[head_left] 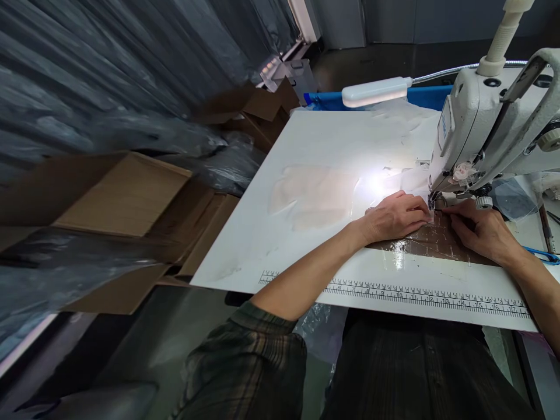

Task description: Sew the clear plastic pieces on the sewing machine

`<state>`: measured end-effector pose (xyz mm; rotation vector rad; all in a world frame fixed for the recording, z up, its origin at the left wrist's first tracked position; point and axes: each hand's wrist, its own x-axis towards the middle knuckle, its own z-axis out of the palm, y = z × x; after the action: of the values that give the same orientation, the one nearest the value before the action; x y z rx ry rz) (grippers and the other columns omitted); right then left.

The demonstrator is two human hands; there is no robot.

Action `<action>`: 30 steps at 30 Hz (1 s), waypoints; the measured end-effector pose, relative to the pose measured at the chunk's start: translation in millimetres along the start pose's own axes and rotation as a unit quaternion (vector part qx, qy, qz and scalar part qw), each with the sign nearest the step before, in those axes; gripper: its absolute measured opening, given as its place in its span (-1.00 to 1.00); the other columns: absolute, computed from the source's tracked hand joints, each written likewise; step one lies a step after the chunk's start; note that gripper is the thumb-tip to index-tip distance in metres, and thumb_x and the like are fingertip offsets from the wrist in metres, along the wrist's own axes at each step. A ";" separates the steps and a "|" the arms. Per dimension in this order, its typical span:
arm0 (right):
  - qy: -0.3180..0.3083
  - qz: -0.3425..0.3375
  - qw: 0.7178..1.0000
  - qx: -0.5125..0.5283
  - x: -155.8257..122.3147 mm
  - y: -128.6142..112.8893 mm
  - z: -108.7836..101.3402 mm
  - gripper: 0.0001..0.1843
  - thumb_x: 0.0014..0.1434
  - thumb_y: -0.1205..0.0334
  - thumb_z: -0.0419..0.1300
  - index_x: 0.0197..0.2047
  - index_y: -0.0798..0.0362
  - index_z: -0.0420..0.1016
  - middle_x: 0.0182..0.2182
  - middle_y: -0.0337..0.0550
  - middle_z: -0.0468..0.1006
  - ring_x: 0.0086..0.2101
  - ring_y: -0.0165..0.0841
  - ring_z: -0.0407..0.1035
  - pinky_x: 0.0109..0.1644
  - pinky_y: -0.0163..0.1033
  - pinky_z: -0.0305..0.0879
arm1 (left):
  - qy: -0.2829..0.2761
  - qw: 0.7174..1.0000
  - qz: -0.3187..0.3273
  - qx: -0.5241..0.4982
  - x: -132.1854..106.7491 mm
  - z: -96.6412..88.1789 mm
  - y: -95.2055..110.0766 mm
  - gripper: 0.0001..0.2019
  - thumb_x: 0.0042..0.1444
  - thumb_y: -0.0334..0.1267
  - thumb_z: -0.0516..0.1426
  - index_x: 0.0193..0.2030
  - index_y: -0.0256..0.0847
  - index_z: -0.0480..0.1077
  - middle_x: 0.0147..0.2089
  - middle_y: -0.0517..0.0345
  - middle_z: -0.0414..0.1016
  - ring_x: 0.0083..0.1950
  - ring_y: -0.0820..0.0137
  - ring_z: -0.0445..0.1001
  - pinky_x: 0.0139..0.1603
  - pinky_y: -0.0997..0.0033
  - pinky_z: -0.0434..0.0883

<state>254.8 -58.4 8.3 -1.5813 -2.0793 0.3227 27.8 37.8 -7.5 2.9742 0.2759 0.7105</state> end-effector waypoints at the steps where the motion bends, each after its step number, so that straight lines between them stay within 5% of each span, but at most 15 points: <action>1: 0.001 -0.004 1.000 -0.006 -0.6 0.5 1.5 -0.63 0.28 0.20 0.03 -0.02 0.01 0.62 -0.25 -0.04 0.61 -0.28 -0.21 0.51 -0.25 -0.14 0.44 | 0.004 1.000 0.005 0.003 0.4 0.1 0.4 -0.71 0.46 -0.27 -0.05 -0.11 -0.20 0.50 -0.09 0.04 0.60 -0.17 0.41 0.53 -0.13 0.30 0.42; 12: 0.022 -0.158 0.977 -0.139 -6.5 -3.0 11.0 -0.58 0.41 0.18 -0.02 0.19 0.02 0.53 -0.15 0.04 0.52 -0.28 -0.27 0.42 -0.36 -0.25 0.30 | -0.037 0.999 0.016 -0.015 -0.2 -5.3 4.0 -0.75 0.35 -0.27 0.01 -0.15 -0.21 0.53 -0.13 0.02 0.60 -0.19 0.34 0.53 -0.13 0.27 0.47; 21: -0.014 -0.103 0.979 -0.173 -4.7 -8.4 12.3 -0.52 0.44 0.11 -0.10 0.19 0.05 0.52 -0.14 0.08 0.50 -0.31 -0.24 0.43 -0.42 -0.22 0.34 | -0.067 0.997 -0.022 -0.028 0.1 -13.0 6.9 -0.72 0.28 -0.23 0.04 -0.01 -0.18 0.53 -0.02 0.02 0.58 -0.18 0.31 0.51 -0.05 0.20 0.41; 30: -0.010 -0.120 0.979 -0.163 -5.9 -8.5 11.6 -0.52 0.44 0.12 -0.12 0.13 0.08 0.56 -0.14 0.09 0.50 -0.33 -0.24 0.44 -0.36 -0.17 0.42 | -0.101 0.995 -0.015 0.001 0.6 -14.3 4.4 -0.66 0.30 -0.17 0.02 0.04 -0.31 0.49 0.07 -0.10 0.53 -0.11 0.24 0.47 -0.04 0.19 0.38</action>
<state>242.8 -65.2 1.1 -1.4788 -2.4015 -0.0937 22.5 34.0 6.0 3.0061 0.3063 0.4031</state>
